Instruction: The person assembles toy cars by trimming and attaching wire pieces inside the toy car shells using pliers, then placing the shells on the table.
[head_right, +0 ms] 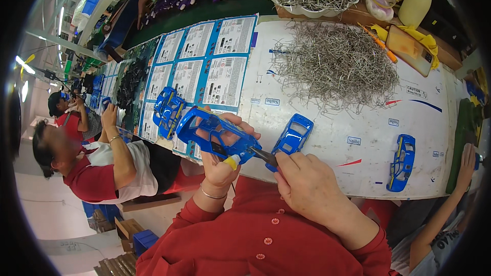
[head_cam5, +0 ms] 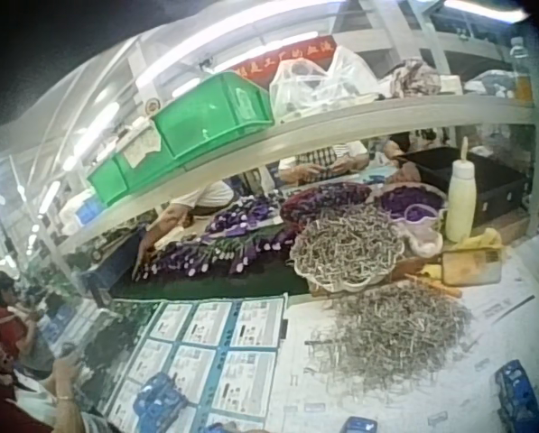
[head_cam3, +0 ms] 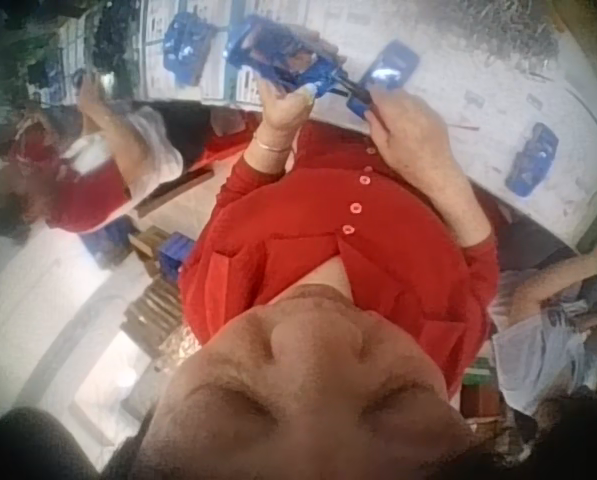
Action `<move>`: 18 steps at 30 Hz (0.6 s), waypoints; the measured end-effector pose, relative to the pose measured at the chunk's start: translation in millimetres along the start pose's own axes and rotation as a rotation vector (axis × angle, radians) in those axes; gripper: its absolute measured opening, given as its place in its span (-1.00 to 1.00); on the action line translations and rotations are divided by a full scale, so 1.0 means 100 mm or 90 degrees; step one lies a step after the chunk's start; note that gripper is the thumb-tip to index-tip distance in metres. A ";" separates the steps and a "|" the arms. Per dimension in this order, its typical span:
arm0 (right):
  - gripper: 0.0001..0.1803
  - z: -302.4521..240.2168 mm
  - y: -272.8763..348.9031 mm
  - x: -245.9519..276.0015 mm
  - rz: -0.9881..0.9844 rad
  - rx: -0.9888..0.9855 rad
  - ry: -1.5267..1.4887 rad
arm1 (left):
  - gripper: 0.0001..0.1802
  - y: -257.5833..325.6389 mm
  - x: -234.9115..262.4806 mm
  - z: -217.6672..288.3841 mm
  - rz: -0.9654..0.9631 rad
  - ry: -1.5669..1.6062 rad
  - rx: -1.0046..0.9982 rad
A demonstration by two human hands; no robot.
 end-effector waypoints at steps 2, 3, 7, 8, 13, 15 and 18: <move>-0.65 0.01 0.00 -0.01 0.001 -0.001 -0.004 | -0.29 -0.01 0.00 -0.02 -0.011 -0.008 0.002; -0.65 0.02 0.00 -0.01 0.003 -0.001 -0.007 | -0.29 -0.01 0.00 -0.03 -0.022 -0.017 0.002; -0.64 0.01 0.00 0.00 0.002 0.002 -0.007 | 0.05 0.01 0.03 -0.04 -0.088 -0.042 -0.009; -0.64 0.01 0.00 0.00 0.002 0.004 -0.008 | 0.05 0.01 0.03 -0.05 -0.093 -0.051 -0.007; -0.63 0.03 0.01 0.00 0.005 0.012 -0.008 | -0.28 -0.01 -0.02 -0.03 -0.022 -0.029 0.014; -0.62 0.02 0.01 0.01 0.005 0.018 0.001 | -0.28 -0.01 -0.03 -0.04 -0.024 -0.030 0.026; -0.62 0.02 0.01 0.01 0.002 0.029 0.012 | -0.27 0.00 -0.02 -0.03 -0.015 -0.030 0.020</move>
Point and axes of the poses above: each hand's wrist, its own y-axis away from the middle knuckle, its own x-axis out of the back of the hand, z = x × y, the point moved 10 cm from there along -y, towards the middle knuckle, and after that the axes turned 13 degrees about y, right-handed, at the moved point
